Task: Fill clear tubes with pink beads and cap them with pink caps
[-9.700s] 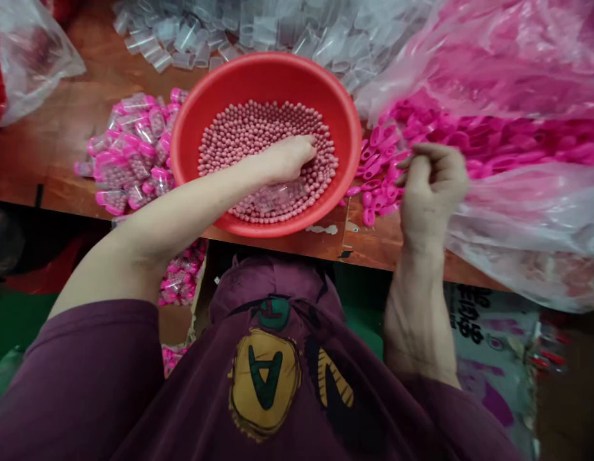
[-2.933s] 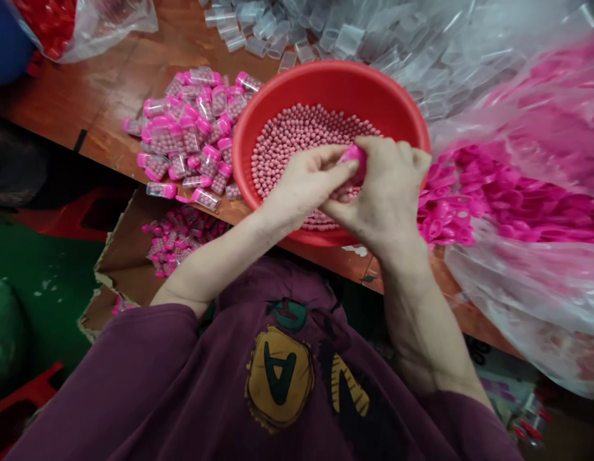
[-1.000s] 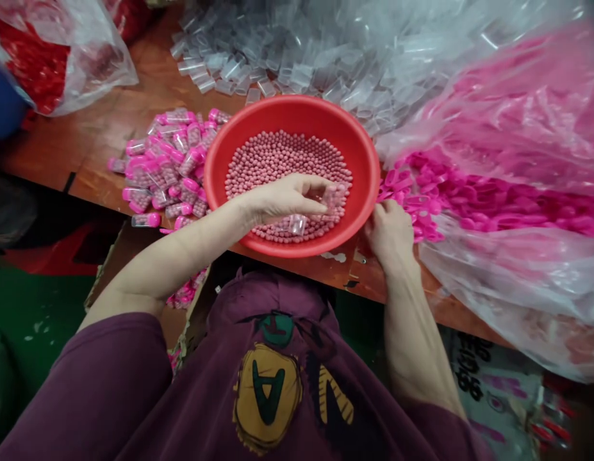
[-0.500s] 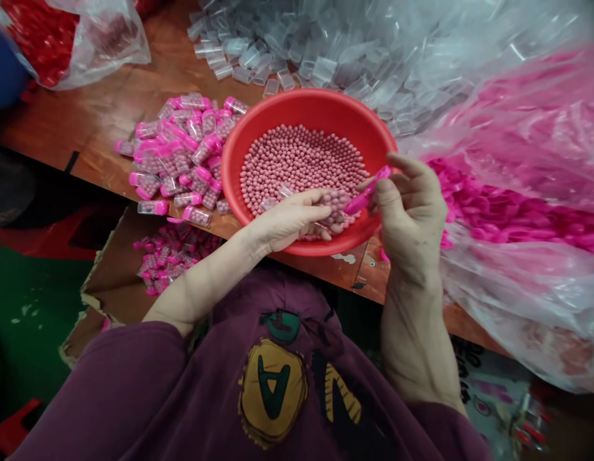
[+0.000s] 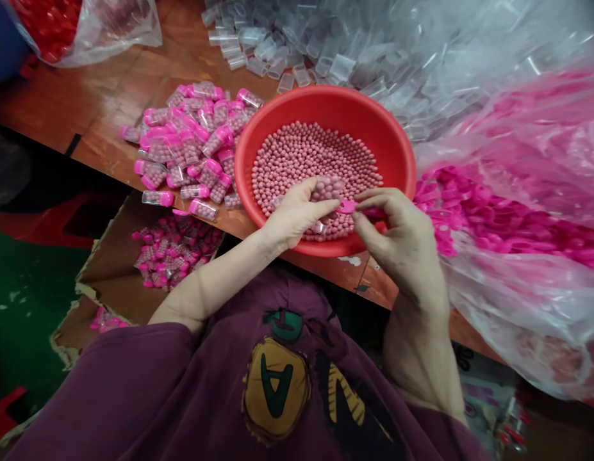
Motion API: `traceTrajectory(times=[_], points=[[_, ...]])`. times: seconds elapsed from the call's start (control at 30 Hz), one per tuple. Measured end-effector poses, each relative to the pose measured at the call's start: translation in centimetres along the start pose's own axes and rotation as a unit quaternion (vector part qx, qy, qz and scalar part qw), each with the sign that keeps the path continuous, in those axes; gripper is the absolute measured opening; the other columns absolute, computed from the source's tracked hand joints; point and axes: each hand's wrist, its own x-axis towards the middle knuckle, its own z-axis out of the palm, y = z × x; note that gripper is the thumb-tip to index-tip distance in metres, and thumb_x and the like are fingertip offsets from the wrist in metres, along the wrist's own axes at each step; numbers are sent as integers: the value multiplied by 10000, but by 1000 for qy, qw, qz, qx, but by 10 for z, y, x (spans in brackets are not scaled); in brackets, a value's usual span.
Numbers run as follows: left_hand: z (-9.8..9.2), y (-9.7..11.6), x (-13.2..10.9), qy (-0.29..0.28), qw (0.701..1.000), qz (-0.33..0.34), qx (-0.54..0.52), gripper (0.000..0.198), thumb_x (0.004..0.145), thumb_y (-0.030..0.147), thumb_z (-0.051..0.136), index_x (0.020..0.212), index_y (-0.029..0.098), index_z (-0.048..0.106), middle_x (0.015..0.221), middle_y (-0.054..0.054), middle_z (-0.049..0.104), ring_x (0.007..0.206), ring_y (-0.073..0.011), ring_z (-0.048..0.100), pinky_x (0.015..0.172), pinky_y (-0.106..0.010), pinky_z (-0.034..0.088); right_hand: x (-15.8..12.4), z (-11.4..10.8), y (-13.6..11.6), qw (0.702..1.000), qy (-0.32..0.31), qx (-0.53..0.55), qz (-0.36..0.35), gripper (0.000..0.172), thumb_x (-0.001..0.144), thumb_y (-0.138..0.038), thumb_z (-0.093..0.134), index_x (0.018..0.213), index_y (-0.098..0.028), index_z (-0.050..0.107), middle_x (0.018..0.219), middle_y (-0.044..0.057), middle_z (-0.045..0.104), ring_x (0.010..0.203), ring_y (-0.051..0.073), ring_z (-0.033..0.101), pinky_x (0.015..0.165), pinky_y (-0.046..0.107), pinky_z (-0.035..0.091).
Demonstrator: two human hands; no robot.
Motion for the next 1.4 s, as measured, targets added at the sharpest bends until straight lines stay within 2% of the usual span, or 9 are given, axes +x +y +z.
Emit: traceTrajectory(times=[0.17, 0.3, 0.43, 0.7, 0.8, 0.93, 1.03, 1.2, 1.4], points=[[-4, 0, -1, -29, 999, -29, 11, 265, 863, -19, 720, 1045, 169, 675, 869, 41, 688, 702, -65, 620, 691, -205, 500, -6, -7, 0, 990, -59, -120, -47, 251, 1083, -271, 713, 1309, -270, 822, 1124, 94, 867, 1017, 300, 796, 926, 482, 642], [-6, 5, -5, -86, 995, -48, 15, 343, 808, 7, 640, 1099, 185, 670, 1034, 1, 764, 734, -84, 674, 627, -218, 460, -7, -12, 9, 991, 59, -118, -2, 203, 1074, -308, 764, 1258, -294, 848, 1146, 97, 880, 1053, 321, 806, 948, 530, 648], [-4, 8, -9, -99, 992, -77, 26, 114, 975, 183, 614, 1079, 181, 662, 1029, -53, 784, 704, -118, 661, 581, -244, 413, -2, -4, 7, 987, 153, -16, 39, 271, 1093, -307, 729, 1338, -363, 831, 1270, 63, 877, 1137, 299, 823, 1002, 531, 675], [-2, 8, -8, -120, 989, -84, 27, 369, 1137, 342, 492, 861, 151, 645, 766, -56, 654, 602, -120, 567, 540, -264, 320, 1, 8, 17, 994, 106, 1, 1, 237, 1080, -278, 742, 1252, -369, 876, 1221, 44, 873, 1159, 300, 817, 1099, 574, 666], [-2, 9, -5, -108, 990, -89, 8, 338, 1118, 354, 493, 905, 154, 663, 789, -90, 701, 643, -155, 585, 572, -286, 367, 1, 3, 23, 989, 146, -1, 14, 232, 1081, -289, 771, 1232, -425, 881, 1227, 62, 863, 1178, 346, 800, 1120, 666, 633], [-3, 9, -5, -105, 990, -91, -12, 234, 1097, 320, 519, 988, 161, 651, 832, -85, 717, 724, -182, 636, 628, -301, 445, 5, 6, 13, 985, 163, 51, 22, 205, 1049, -273, 802, 1195, -385, 894, 1196, 52, 875, 1097, 319, 832, 967, 583, 700], [-4, 7, -8, -119, 990, -72, 17, 76, 994, 156, 560, 1014, 170, 632, 837, -43, 690, 719, -159, 633, 621, -290, 412, 8, 11, 5, 991, 123, 52, 18, 179, 1032, -266, 790, 1159, -340, 892, 1171, 30, 885, 1102, 283, 838, 1014, 532, 709], [-6, 2, -8, -110, 989, -48, 81, 191, 803, 95, 591, 955, 211, 593, 752, -9, 642, 666, -151, 582, 594, -289, 335, 9, 12, 14, 989, 134, 52, 30, 151, 1042, -297, 794, 1148, -355, 885, 1170, 37, 880, 1108, 283, 832, 1017, 540, 704], [-4, 4, -9, -105, 988, -56, 97, 178, 849, 142, 626, 1013, 206, 596, 798, 1, 656, 627, -121, 573, 563, -276, 312, 8, 11, 15, 991, 109, 74, 31, 109, 1033, -350, 810, 1108, -327, 886, 1145, 40, 878, 1084, 271, 831, 1006, 521, 704]])
